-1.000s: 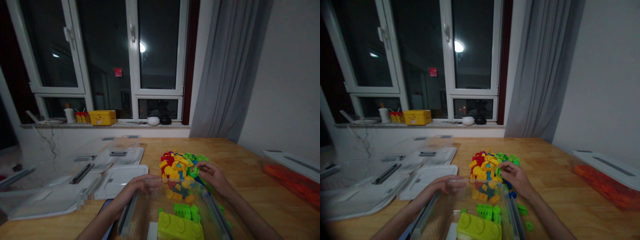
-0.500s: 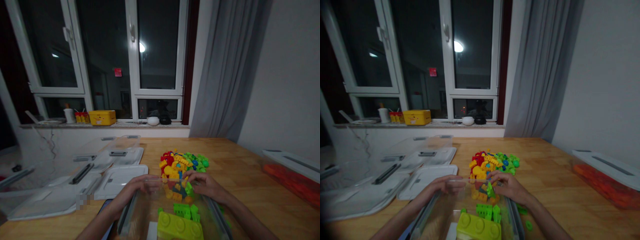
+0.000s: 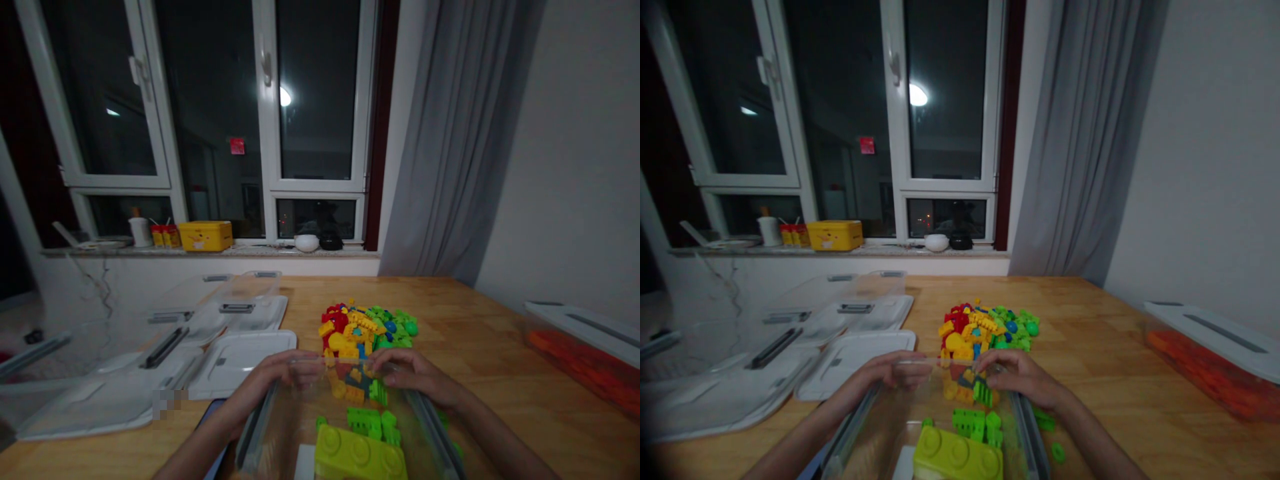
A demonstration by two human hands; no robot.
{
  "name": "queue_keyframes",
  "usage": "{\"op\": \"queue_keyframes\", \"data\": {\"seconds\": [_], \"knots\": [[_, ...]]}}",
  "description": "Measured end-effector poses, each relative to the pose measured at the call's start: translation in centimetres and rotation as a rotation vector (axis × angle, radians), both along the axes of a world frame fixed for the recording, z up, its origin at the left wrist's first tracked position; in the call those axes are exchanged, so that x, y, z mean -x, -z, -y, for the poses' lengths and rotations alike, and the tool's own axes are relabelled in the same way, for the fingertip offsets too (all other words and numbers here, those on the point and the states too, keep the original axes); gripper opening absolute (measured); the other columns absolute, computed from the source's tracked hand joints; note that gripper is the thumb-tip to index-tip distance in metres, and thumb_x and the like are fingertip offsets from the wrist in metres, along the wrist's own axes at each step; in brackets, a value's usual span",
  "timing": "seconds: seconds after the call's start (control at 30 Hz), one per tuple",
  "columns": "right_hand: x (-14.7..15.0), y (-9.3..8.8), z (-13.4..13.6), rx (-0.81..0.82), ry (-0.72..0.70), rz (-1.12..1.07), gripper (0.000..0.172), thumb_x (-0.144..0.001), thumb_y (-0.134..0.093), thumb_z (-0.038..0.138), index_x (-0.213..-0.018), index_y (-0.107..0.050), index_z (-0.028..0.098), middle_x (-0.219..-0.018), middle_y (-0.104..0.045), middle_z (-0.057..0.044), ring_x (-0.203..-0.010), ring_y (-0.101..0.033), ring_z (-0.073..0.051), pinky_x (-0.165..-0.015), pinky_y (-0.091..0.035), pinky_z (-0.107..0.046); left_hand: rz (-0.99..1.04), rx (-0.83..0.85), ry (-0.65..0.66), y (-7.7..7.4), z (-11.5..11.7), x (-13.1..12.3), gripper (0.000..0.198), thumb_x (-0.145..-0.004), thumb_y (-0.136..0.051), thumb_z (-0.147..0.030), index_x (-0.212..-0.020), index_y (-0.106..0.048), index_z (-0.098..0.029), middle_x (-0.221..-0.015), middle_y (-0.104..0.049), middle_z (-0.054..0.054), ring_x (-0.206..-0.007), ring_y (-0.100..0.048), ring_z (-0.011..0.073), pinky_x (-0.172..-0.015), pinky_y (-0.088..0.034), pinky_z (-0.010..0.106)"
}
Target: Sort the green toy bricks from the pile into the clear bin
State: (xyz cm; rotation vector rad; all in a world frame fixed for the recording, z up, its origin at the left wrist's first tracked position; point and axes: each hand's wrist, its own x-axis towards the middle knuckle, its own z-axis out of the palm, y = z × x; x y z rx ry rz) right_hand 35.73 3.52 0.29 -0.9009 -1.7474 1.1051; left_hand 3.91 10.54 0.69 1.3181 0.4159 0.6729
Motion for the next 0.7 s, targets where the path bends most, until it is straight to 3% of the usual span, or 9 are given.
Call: {"op": "queue_keyframes", "data": {"seconds": [0.1, 0.2, 0.27, 0.33, 0.4, 0.47, 0.57, 0.7], "knots": [[-0.6, 0.4, -0.6, 0.011, 0.058, 0.025, 0.026, -0.080, -0.072, 0.041, -0.098, -0.074, 0.021, -0.108, -0.071, -0.007, -0.108, -0.061, -0.026, -0.100, -0.043, -0.042, -0.004, -0.001, -0.003, -0.1, 0.1, 0.0, 0.058, -0.062, -0.048, -0.007, -0.115, -0.069, -0.018, -0.116, -0.074, 0.008, -0.116, -0.063, 0.0302, -0.112, -0.032, 0.051], [-2.8, 1.8, -2.6, -0.064, 0.365, 0.069, 0.027, -0.085, -0.064, 0.044, -0.100, -0.072, 0.022, -0.107, -0.070, -0.007, -0.101, -0.063, -0.026, -0.091, -0.048, -0.041, -0.005, -0.006, -0.013, -0.5, 0.5, -0.1, 0.057, -0.063, -0.048, -0.007, -0.114, -0.070, -0.018, -0.118, -0.073, 0.008, -0.117, -0.062, 0.0306, -0.113, -0.031, 0.051], [-5.3, 3.2, -4.2, -0.240, 0.617, 0.182, 0.027, -0.084, -0.062, 0.043, -0.097, -0.071, 0.022, -0.109, -0.069, -0.008, -0.103, -0.062, -0.027, -0.093, -0.048, -0.041, 0.007, 0.001, -0.014, -1.0, 0.9, -0.3, 0.056, -0.064, -0.048, -0.007, -0.114, -0.070, -0.017, -0.119, -0.072, 0.009, -0.117, -0.062, 0.0306, -0.112, -0.031, 0.051], [-8.2, 5.0, -5.5, -0.377, 0.765, 0.341, 0.028, -0.087, -0.054, 0.041, -0.100, -0.070, 0.022, -0.113, -0.066, -0.010, -0.103, -0.061, -0.027, -0.089, -0.050, -0.042, 0.020, 0.020, -0.018, -1.5, 1.3, -0.5, 0.055, -0.064, -0.046, -0.005, -0.112, -0.071, -0.016, -0.117, -0.074, 0.009, -0.116, -0.063, 0.0300, -0.112, -0.032, 0.050], [-11.0, 7.1, -6.6, -0.472, 0.854, 0.468, 0.031, -0.086, -0.050, 0.035, -0.110, -0.065, 0.022, -0.120, -0.063, -0.012, -0.112, -0.057, -0.028, -0.098, -0.047, -0.045, 0.031, 0.034, -0.014, -1.8, 1.6, -0.6, 0.056, -0.063, -0.046, -0.004, -0.110, -0.072, -0.017, -0.115, -0.074, 0.009, -0.115, -0.064, 0.0295, -0.112, -0.032, 0.050], [-13.1, 9.1, -7.3, -0.510, 0.877, 0.584, 0.041, -0.085, -0.049, 0.032, -0.123, -0.058, 0.020, -0.129, -0.059, -0.014, -0.122, -0.052, -0.029, -0.108, -0.039, -0.049, 0.033, 0.040, -0.007, -1.8, 1.6, -0.6, 0.056, -0.063, -0.045, -0.003, -0.110, -0.072, -0.017, -0.115, -0.074, 0.009, -0.114, -0.065, 0.0294, -0.111, -0.033, 0.050], [-14.9, 11.5, -8.2, -0.459, 0.876, 0.709, 0.050, -0.085, -0.045, 0.031, -0.133, -0.049, 0.016, -0.139, -0.053, -0.017, -0.130, -0.047, -0.031, -0.111, -0.036, -0.052, 0.002, 0.045, -0.018, -1.5, 1.4, -0.4, 0.056, -0.063, -0.046, -0.004, -0.111, -0.071, -0.017, -0.116, -0.074, 0.009, -0.114, -0.064, 0.0300, -0.112, -0.031, 0.052], [-15.4, 12.7, -9.0, -0.417, 0.832, 0.764, 0.058, -0.086, -0.043, 0.027, -0.143, -0.038, 0.019, -0.149, -0.045, -0.014, -0.139, -0.039, -0.028, -0.114, -0.032, -0.050, -0.007, 0.027, -0.021, -1.4, 1.3, -0.3, 0.055, -0.064, -0.047, -0.006, -0.112, -0.071, -0.017, -0.119, -0.073, 0.009, -0.116, -0.063, 0.0306, -0.113, -0.030, 0.052]]}}
